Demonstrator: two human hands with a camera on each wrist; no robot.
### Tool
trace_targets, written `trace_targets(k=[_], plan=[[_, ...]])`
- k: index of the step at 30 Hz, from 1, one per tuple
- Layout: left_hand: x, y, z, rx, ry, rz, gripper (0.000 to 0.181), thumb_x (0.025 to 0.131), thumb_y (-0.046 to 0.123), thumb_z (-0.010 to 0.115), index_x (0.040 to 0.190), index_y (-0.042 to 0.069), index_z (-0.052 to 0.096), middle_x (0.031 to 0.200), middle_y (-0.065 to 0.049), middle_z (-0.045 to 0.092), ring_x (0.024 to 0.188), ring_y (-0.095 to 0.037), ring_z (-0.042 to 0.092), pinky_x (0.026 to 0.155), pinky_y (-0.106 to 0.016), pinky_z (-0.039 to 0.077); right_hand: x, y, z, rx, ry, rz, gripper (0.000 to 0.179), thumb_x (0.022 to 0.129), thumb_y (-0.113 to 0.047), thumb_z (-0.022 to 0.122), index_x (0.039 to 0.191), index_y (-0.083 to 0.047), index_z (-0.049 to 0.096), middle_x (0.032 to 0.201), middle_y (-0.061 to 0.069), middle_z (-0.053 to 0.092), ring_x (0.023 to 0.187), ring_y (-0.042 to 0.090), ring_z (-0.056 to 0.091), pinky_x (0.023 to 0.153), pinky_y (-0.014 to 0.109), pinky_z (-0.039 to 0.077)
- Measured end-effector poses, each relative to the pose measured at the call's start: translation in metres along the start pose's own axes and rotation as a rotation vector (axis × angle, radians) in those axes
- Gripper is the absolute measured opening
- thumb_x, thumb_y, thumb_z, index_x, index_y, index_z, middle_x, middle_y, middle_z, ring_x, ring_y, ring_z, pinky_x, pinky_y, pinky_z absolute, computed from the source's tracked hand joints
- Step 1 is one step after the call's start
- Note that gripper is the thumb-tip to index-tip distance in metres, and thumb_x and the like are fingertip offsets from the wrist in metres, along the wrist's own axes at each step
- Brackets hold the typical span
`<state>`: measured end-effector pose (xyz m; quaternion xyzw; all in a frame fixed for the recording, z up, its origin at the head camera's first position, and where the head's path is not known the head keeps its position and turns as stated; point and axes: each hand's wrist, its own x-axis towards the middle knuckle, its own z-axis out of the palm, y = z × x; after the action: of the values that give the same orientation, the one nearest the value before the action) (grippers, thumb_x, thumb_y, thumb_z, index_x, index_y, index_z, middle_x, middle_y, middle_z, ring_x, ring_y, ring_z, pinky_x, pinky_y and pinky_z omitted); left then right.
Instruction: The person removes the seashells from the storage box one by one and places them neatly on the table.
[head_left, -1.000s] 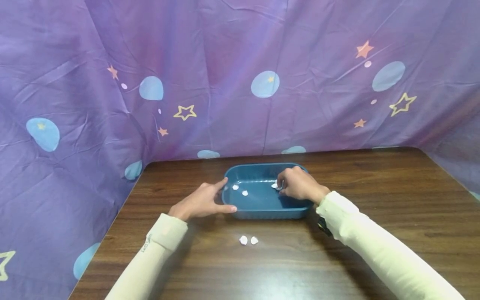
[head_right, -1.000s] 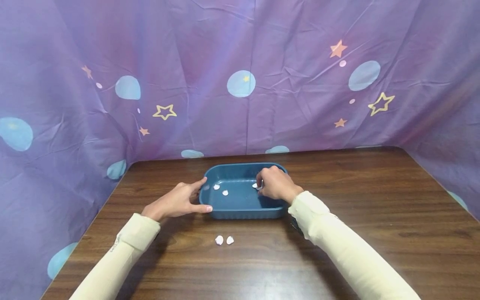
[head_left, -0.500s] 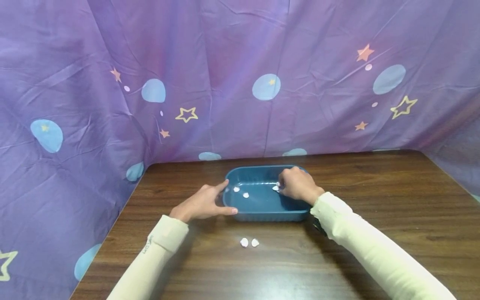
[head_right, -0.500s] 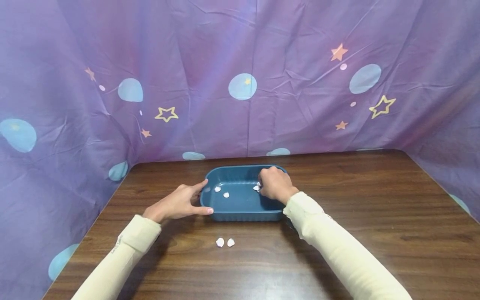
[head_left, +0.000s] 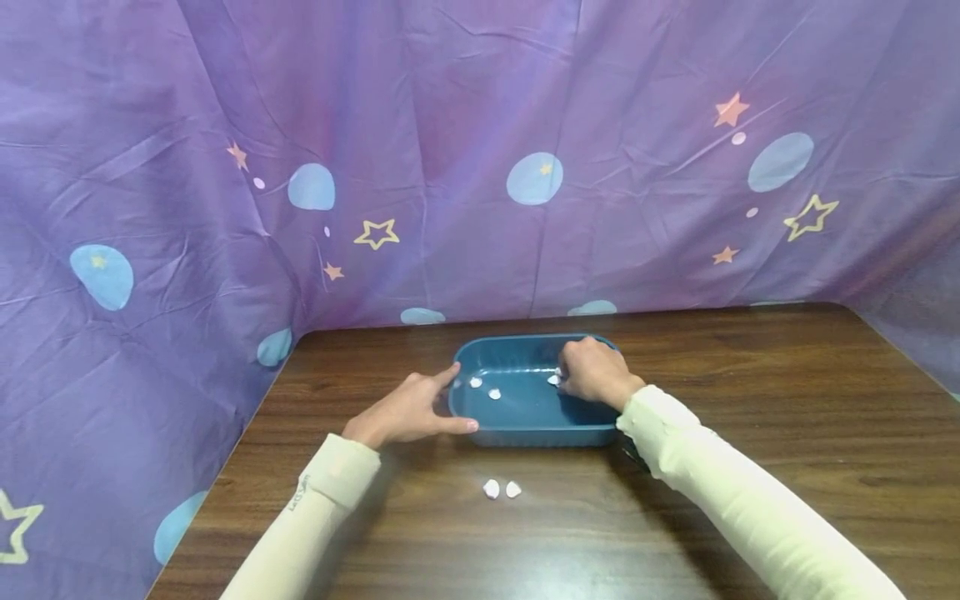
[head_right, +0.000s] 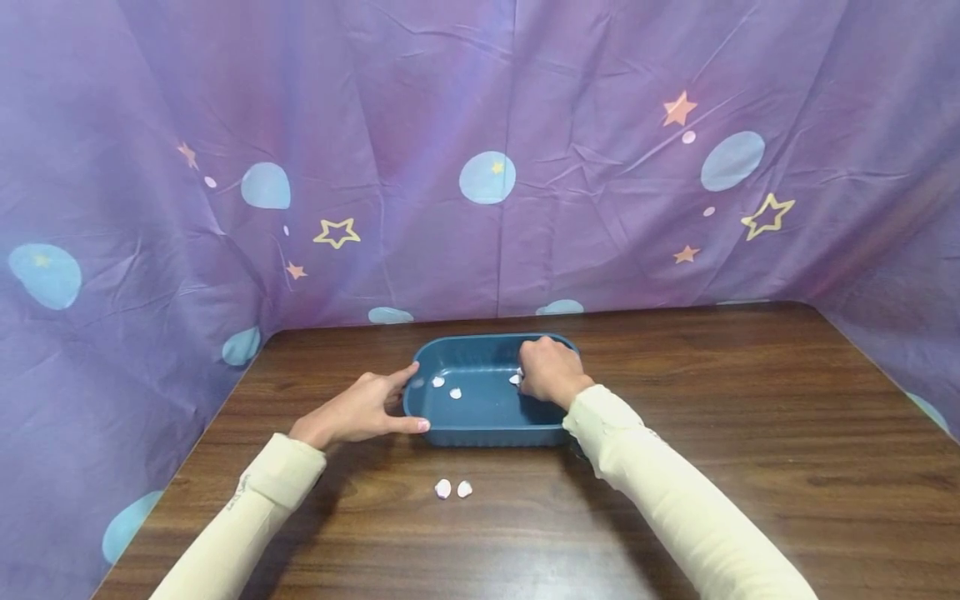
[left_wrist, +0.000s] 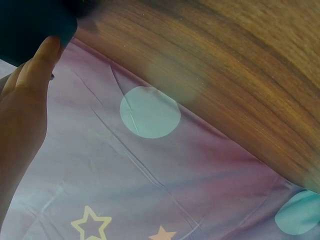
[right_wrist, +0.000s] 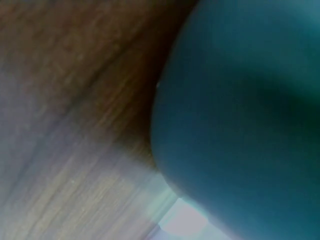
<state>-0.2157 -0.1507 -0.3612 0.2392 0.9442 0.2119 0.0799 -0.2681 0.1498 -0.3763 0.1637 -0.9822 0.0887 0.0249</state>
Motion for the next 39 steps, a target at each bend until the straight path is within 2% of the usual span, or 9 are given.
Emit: trace_targets(k=[7, 17, 29, 39], plan=[[0.0006, 0.0005, 0.0002, 0.005, 0.007, 0.012, 0.103, 0.082, 0.06, 0.074, 0.156, 0.004, 0.031, 0.145, -0.022, 0.056, 0.13, -0.028, 0.059, 0.112, -0.044, 0.048, 0.0015, -0.0004, 0.0018, 0.0, -0.015, 0.009, 0.008, 0.074, -0.021, 0.081, 0.074, -0.017, 0.074, 0.08, 0.006, 0.074, 0.072, 0.023, 0.066, 0.061, 0.043, 0.056], [0.0005, -0.0014, 0.0025, 0.002, 0.011, -0.005, 0.104, 0.081, 0.061, 0.075, 0.157, 0.006, 0.03, 0.147, -0.021, 0.054, 0.132, -0.029, 0.058, 0.113, -0.045, 0.047, 0.0018, -0.0004, 0.0035, 0.002, -0.006, 0.001, 0.007, 0.074, -0.021, 0.08, 0.072, -0.018, 0.073, 0.079, 0.006, 0.073, 0.073, 0.024, 0.067, 0.06, 0.044, 0.056], [-0.0004, -0.0004, 0.0013, -0.005, 0.009, -0.007, 0.105, 0.08, 0.061, 0.075, 0.157, 0.005, 0.03, 0.147, -0.021, 0.054, 0.131, -0.028, 0.058, 0.112, -0.044, 0.047, 0.0, -0.0026, 0.001, -0.004, 0.02, -0.043, 0.005, 0.073, -0.017, 0.076, 0.07, -0.018, 0.072, 0.074, 0.004, 0.071, 0.069, 0.022, 0.065, 0.061, 0.043, 0.056], [0.0008, 0.0006, 0.0006, 0.012, 0.007, -0.004, 0.104, 0.081, 0.061, 0.075, 0.157, 0.006, 0.03, 0.148, -0.021, 0.053, 0.134, -0.031, 0.056, 0.114, -0.045, 0.045, -0.0033, -0.0018, -0.0028, 0.002, 0.008, -0.036, 0.006, 0.074, -0.019, 0.079, 0.072, -0.018, 0.073, 0.077, 0.006, 0.073, 0.073, 0.025, 0.067, 0.062, 0.045, 0.057]])
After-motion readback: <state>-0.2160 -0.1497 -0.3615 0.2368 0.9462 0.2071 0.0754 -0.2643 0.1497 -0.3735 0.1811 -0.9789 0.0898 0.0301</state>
